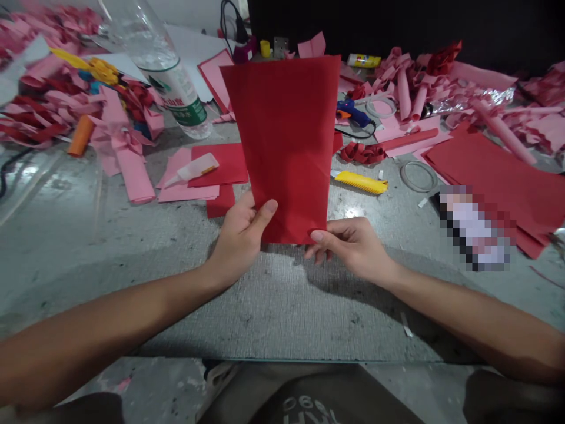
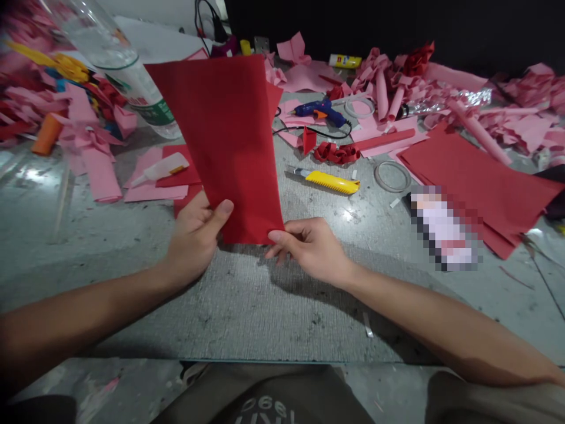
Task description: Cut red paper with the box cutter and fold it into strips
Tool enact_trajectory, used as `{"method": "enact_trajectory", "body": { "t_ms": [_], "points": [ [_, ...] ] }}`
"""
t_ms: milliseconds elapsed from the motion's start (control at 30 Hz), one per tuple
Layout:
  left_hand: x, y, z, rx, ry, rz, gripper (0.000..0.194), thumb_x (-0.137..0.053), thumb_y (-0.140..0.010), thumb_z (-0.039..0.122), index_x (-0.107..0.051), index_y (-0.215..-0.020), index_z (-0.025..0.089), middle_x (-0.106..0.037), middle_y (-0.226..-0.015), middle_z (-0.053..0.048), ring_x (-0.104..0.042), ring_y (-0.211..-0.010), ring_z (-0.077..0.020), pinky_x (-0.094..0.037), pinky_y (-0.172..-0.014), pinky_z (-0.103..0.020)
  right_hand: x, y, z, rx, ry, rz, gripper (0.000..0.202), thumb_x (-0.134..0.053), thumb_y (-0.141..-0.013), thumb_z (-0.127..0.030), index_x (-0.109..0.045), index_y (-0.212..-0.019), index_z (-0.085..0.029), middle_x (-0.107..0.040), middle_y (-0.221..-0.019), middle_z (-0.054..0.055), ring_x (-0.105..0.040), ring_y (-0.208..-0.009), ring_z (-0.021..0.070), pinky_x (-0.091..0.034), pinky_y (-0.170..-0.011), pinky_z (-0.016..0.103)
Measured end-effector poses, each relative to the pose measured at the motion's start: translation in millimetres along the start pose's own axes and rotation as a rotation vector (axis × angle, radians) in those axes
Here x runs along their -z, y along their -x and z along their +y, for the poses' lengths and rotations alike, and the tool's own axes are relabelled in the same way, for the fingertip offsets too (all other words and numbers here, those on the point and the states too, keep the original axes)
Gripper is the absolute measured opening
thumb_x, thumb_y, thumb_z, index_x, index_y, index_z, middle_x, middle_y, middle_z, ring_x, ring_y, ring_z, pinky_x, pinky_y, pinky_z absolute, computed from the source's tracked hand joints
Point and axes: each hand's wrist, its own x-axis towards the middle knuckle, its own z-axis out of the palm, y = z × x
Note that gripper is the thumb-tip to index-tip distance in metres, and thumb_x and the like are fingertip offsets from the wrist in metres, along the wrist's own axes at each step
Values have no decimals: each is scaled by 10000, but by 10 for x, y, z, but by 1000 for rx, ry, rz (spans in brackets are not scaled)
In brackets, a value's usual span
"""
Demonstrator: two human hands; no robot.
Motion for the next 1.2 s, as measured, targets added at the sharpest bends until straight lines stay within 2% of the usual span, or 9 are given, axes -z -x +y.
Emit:
{"method": "enact_trajectory", "body": {
  "t_ms": [167, 300, 533, 700, 833, 967, 1100, 1200],
  "points": [
    [4, -2, -1, -22, -41, 31, 354, -673, -1067, 513, -716, -1287, 239, -818, -1295, -70, -740, -1293, -288, -643, -1057, -434, 0, 13, -13, -4, -5, -16, 440, -786, -961, -597, -835, -788, -196, -836, -780, 64, -692, -569, 135, -561, -552, 266],
    [17, -6, -28, -34, -48, 12, 358, -669, -1066, 516, -714, -1267, 223, -813, -1294, -83, -732, -1309, -298, -633, -1081, -454, 9, 16, -9, 12, 18, -57, 450, -766, -978, -597, -831, -792, -192, -830, -770, 61, -710, -602, 144, -569, -585, 274],
    [2, 20, -56, -7, 6, -42, 334, -693, -1055, 507, -705, -1248, 235, -828, -1232, -70, -798, -1141, -270, -675, -986, -432, 45, 1, 14, 41, 66, -133, 452, -694, -1027, -612, -867, -918, -209, -851, -864, 66, -777, -748, 173, -566, -650, 281],
    [6, 51, -54, 22, 4, -64, 333, -691, -1054, 522, -701, -1222, 235, -826, -1224, -69, -810, -1083, -265, -693, -929, -420, 55, -4, 13, 46, 108, -97, 502, -691, -1017, -646, -843, -847, -198, -815, -781, 52, -704, -680, 163, -544, -641, 292],
    [25, 69, -68, 32, -6, -106, 314, -672, -1064, 528, -710, -1177, 238, -827, -1211, -72, -809, -1069, -273, -694, -861, -401, 55, -2, 33, 53, 128, -118, 565, -621, -1041, -691, -824, -849, -200, -807, -799, 53, -708, -714, 175, -539, -666, 307],
    [23, 78, -65, 42, -19, -118, 330, -682, -1061, 517, -708, -1210, 224, -822, -1210, -72, -800, -1031, -257, -685, -870, -400, 53, 9, 58, 89, 190, -52, 640, -608, -1035, -721, -705, -680, -198, -668, -639, 7, -571, -597, 137, -428, -583, 295],
    [19, 53, -28, 57, 3, -123, 309, -712, -1044, 513, -700, -1135, 218, -822, -1101, -55, -789, -891, -204, -666, -759, -321, 36, 12, 94, 39, 49, -23, 608, -630, -1028, -715, -749, -723, -203, -721, -695, 33, -630, -644, 160, -497, -630, 314],
    [40, 3, 14, 76, 81, -132, 326, -782, -990, 513, -668, -1072, 219, -782, -879, 0, -740, -702, -158, -623, -622, -269, 21, -9, 147, 79, -108, 126, 580, -668, -1010, -711, -765, -715, -221, -693, -669, 28, -628, -637, 170, -509, -618, 326]
  ]
}}
